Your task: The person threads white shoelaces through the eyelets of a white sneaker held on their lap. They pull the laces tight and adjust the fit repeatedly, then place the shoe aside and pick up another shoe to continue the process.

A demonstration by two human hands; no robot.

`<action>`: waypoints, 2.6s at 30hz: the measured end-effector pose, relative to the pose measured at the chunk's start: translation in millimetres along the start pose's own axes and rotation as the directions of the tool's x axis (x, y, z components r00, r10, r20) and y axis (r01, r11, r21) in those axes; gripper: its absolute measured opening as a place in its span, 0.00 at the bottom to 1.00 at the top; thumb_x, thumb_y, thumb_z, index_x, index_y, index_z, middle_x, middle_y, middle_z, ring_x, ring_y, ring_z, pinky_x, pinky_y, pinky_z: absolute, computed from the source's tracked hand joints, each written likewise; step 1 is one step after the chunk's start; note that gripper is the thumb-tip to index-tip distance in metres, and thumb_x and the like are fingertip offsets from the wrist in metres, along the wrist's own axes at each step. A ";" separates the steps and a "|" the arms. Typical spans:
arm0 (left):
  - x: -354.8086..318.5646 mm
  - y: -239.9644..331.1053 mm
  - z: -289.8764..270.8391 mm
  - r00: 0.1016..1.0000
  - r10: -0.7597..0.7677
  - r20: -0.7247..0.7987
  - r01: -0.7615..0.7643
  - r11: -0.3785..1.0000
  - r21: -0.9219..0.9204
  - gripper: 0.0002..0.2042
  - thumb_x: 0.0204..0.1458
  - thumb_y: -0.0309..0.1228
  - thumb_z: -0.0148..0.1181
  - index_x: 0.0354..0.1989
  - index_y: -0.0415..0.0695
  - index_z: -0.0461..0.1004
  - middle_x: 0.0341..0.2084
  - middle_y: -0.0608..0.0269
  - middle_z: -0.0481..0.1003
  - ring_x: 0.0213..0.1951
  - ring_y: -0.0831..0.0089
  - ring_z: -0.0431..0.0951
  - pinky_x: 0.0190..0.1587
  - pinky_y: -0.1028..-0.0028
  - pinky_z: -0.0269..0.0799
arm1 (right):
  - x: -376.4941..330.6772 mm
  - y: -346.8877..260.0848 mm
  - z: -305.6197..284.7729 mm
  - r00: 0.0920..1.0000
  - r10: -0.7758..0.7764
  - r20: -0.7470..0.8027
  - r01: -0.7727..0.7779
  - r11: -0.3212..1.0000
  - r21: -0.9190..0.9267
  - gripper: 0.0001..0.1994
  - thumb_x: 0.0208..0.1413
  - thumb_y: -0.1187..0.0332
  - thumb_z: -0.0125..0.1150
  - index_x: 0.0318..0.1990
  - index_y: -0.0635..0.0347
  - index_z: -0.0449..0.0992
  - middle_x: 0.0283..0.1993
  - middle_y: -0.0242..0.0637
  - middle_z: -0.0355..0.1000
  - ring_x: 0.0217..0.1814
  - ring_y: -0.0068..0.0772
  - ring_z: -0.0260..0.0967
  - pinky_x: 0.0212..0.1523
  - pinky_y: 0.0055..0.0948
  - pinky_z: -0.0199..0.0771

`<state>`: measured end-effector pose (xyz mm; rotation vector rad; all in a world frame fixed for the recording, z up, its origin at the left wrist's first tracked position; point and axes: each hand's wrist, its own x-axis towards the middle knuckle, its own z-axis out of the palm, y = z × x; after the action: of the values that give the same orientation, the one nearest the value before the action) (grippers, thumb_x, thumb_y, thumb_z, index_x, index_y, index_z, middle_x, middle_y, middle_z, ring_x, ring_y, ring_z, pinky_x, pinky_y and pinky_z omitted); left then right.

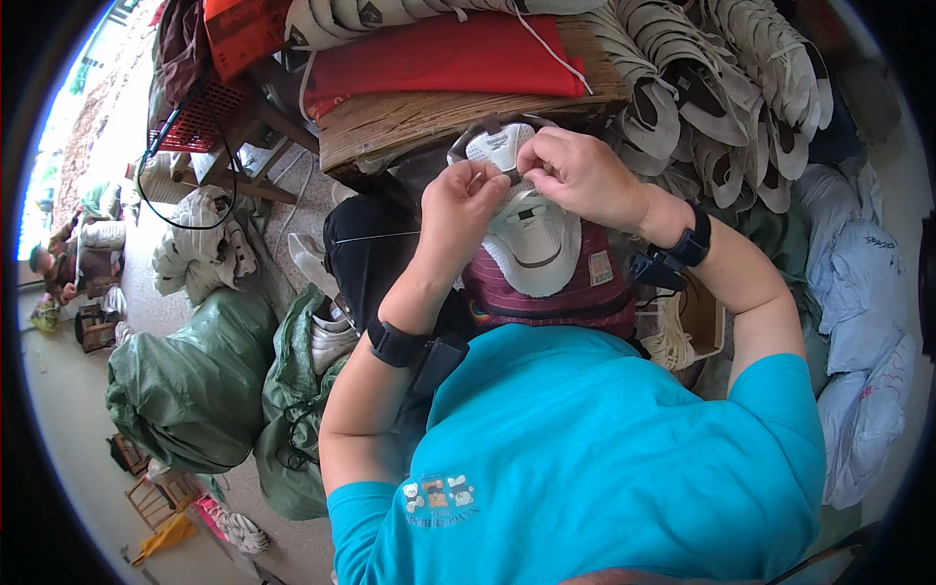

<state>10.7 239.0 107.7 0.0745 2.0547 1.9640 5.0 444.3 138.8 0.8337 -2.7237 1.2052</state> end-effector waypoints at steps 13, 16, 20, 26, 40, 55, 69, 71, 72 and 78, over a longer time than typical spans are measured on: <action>-1.0 -0.8 6.5 0.982 0.139 -0.127 -0.114 0.975 0.189 0.06 0.52 0.22 0.64 0.37 0.38 0.76 0.20 0.80 0.64 0.23 0.91 0.59 0.24 0.85 0.56 | 11.1 4.8 4.7 0.985 -0.172 0.025 0.173 0.953 -0.249 0.11 0.51 0.76 0.63 0.40 0.59 0.69 0.36 0.41 0.73 0.35 0.43 0.74 0.35 0.37 0.75; -0.4 -3.9 8.4 0.977 0.154 -0.147 -0.124 0.972 0.198 0.06 0.52 0.22 0.63 0.38 0.38 0.76 0.20 0.80 0.64 0.22 0.91 0.59 0.24 0.85 0.56 | 16.6 8.9 1.4 0.996 -0.071 0.055 0.078 0.989 -0.125 0.12 0.51 0.76 0.63 0.42 0.59 0.68 0.36 0.40 0.73 0.36 0.44 0.75 0.37 0.37 0.75; -1.5 -6.7 11.8 0.966 0.197 -0.167 -0.159 0.963 0.216 0.06 0.52 0.22 0.63 0.38 0.37 0.76 0.20 0.79 0.64 0.22 0.90 0.59 0.24 0.84 0.57 | 10.8 -2.7 -3.8 1.000 0.007 0.019 -0.005 0.990 -0.142 0.12 0.52 0.76 0.63 0.42 0.60 0.69 0.36 0.41 0.74 0.37 0.44 0.75 0.38 0.37 0.75; -2.1 -6.0 10.9 0.965 0.204 -0.162 -0.144 0.936 0.322 0.08 0.52 0.24 0.64 0.38 0.37 0.76 0.22 0.76 0.68 0.24 0.89 0.63 0.27 0.83 0.62 | 6.1 1.6 9.3 0.996 0.077 -0.043 -0.081 0.993 -0.084 0.11 0.54 0.75 0.61 0.44 0.62 0.70 0.37 0.41 0.74 0.36 0.38 0.75 0.38 0.35 0.76; -17.0 -20.7 -18.2 0.951 0.276 -0.142 -0.289 0.954 -0.083 0.05 0.58 0.20 0.57 0.42 0.41 0.72 0.28 0.74 0.67 0.28 0.90 0.63 0.29 0.85 0.60 | 24.0 -10.9 8.1 0.984 -0.113 0.137 0.141 0.967 -0.211 0.07 0.52 0.69 0.66 0.39 0.55 0.79 0.43 0.35 0.68 0.41 0.41 0.73 0.41 0.37 0.74; -27.2 0.8 -13.4 0.874 0.477 -0.091 -0.433 0.850 0.300 0.09 0.60 0.21 0.58 0.45 0.41 0.82 0.37 0.66 0.68 0.41 0.76 0.69 0.44 0.79 0.66 | 86.0 -75.4 -27.2 0.950 -0.251 -0.185 0.297 0.907 0.298 0.04 0.61 0.78 0.61 0.41 0.65 0.79 0.35 0.28 0.74 0.33 0.13 0.70 0.31 0.15 0.72; -14.7 11.0 0.4 0.767 0.641 -0.030 -0.366 0.476 0.799 0.04 0.43 0.30 0.69 0.28 0.53 0.80 0.30 0.71 0.74 0.42 0.65 0.69 0.47 0.63 0.60 | 75.7 -60.9 -40.1 0.970 -0.069 -0.233 0.168 0.883 0.439 0.05 0.59 0.74 0.64 0.39 0.66 0.79 0.32 0.33 0.76 0.29 0.17 0.73 0.31 0.21 0.76; -11.2 8.3 0.4 0.782 0.622 -0.040 -0.337 0.475 0.813 0.04 0.43 0.31 0.70 0.26 0.53 0.81 0.29 0.72 0.74 0.43 0.64 0.69 0.47 0.63 0.60 | 71.9 -61.8 -41.6 0.980 -0.026 -0.198 0.119 0.873 0.473 0.07 0.59 0.72 0.64 0.41 0.66 0.79 0.30 0.32 0.76 0.31 0.18 0.74 0.33 0.22 0.76; -8.7 6.7 0.9 0.793 0.607 -0.047 -0.334 0.499 0.800 0.04 0.42 0.32 0.70 0.26 0.53 0.81 0.29 0.72 0.74 0.43 0.64 0.69 0.47 0.63 0.60 | 71.3 -57.7 -41.1 0.980 -0.040 -0.193 0.123 0.890 0.439 0.07 0.60 0.72 0.63 0.43 0.65 0.78 0.34 0.33 0.76 0.33 0.18 0.74 0.34 0.20 0.77; -5.0 8.6 1.7 0.813 0.582 -0.025 -0.327 0.492 0.806 0.04 0.43 0.33 0.70 0.26 0.52 0.81 0.29 0.71 0.73 0.42 0.63 0.69 0.47 0.62 0.60 | 34.0 -26.7 -30.6 0.959 -0.128 -0.251 0.111 0.991 -0.080 0.10 0.55 0.73 0.65 0.44 0.59 0.77 0.51 0.39 0.70 0.50 0.34 0.72 0.48 0.29 0.75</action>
<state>14.4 240.1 117.0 0.6193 3.2430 1.1327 -16.0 435.4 186.7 0.7632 -2.4556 1.1075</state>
